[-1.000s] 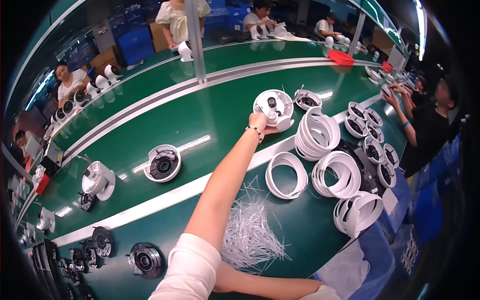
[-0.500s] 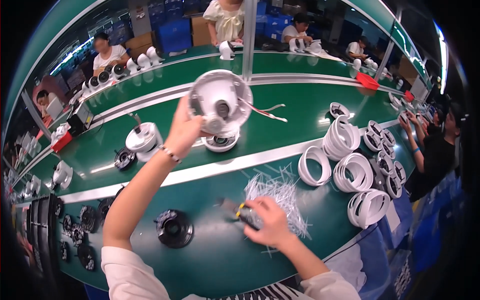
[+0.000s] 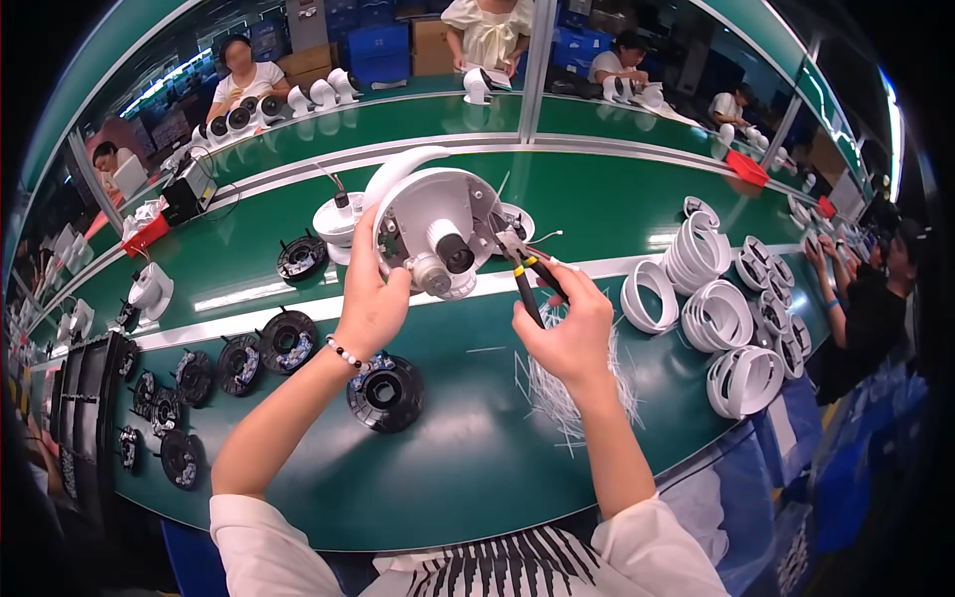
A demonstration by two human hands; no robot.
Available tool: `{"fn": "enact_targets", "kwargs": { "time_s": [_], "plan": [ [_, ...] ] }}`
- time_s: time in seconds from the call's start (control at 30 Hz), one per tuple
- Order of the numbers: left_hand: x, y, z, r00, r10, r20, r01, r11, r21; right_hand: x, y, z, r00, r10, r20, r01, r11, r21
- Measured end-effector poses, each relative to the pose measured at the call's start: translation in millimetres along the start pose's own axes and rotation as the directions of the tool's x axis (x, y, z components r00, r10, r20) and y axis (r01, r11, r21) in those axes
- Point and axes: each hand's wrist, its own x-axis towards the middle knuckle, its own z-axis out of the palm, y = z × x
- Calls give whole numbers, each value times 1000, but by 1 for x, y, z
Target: Fitting circuit boards into security camera housings and trimming wires on an assembly line.
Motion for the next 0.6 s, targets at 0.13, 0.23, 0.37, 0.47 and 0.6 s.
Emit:
{"fn": "enact_targets", "kwargs": {
  "time_s": [0.13,0.23,0.37,0.47,0.6],
  "plan": [
    [-6,-2,6,996,89,-2,-88,992,90,-1,-5,-3,1000,20,-13,-20,1000,-10],
    [-11,6,18,998,67,-11,-67,998,10,-7,-3,-9,999,26,-43,-26,1000,-13],
    [-12,8,25,988,150,-16,-149,987,67,-12,-6,-20,995,81,-63,-83,996,-41],
    [-15,8,31,984,177,4,-177,979,102,-13,0,-20,996,64,-66,-67,997,-48],
    [-17,5,36,983,183,9,-182,977,110,-12,1,-21,996,63,-64,-66,997,-41]
  ]
}}
